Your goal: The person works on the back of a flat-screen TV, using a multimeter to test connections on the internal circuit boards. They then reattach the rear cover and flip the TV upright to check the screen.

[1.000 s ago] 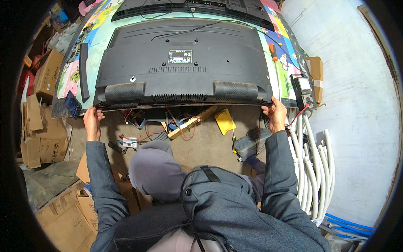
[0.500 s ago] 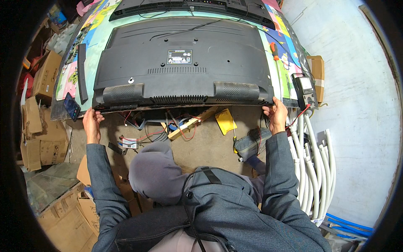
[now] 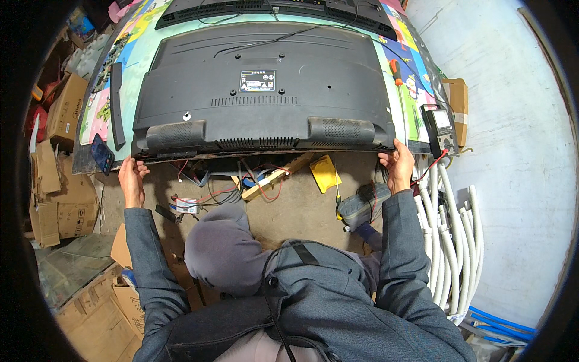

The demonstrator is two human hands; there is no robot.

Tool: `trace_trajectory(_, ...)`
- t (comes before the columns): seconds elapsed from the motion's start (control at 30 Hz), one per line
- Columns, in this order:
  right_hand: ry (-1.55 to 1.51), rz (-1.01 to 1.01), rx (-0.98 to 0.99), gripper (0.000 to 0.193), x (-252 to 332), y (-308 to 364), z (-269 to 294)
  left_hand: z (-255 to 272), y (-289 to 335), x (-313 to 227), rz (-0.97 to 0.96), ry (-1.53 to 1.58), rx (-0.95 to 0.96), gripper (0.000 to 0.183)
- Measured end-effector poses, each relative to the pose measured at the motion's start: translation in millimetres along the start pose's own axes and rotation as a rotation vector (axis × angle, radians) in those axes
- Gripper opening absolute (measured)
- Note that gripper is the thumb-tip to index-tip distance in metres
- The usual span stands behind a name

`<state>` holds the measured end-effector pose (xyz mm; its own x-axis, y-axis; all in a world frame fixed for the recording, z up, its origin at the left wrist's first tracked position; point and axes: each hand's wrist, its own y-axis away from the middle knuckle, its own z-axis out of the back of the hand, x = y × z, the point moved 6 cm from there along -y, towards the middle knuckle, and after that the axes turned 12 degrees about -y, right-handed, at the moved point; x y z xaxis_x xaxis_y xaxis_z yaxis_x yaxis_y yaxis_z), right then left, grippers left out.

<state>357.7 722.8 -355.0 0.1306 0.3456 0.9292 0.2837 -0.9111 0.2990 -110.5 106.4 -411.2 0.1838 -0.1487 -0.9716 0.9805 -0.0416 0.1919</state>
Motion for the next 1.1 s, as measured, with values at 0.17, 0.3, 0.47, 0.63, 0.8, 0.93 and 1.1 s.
trace_trajectory(0.17, -0.011, -0.007, 0.013, 0.038, -3, -5, 1, 2, 2, -3, 0.003, 0.001, 0.001, 0.038)
trace_trajectory(0.3, 0.003, -0.002, -0.002, 0.038, -4, -5, 4, -1, 2, -1, 0.002, 0.016, -0.014, 0.037)
trace_trajectory(0.47, -0.003, 0.002, 0.002, 0.036, -4, -5, 4, 0, 0, 1, -0.003, 0.017, -0.002, 0.035)
trace_trajectory(0.63, -0.005, 0.004, 0.012, 0.032, -3, -3, 0, 1, 0, 1, -0.002, 0.022, 0.003, 0.035)
trace_trajectory(0.8, 0.005, -0.005, -0.006, 0.029, -1, 1, -5, 1, 1, 1, 0.007, 0.020, -0.011, 0.035)
trace_trajectory(0.93, -0.009, 0.007, -0.018, 0.026, 1, 6, -9, 2, 1, 1, 0.008, 0.025, -0.008, 0.034)
trace_trajectory(1.1, -0.007, 0.011, -0.008, 0.026, 0, 3, -6, 2, 1, 1, 0.014, 0.015, 0.009, 0.033)
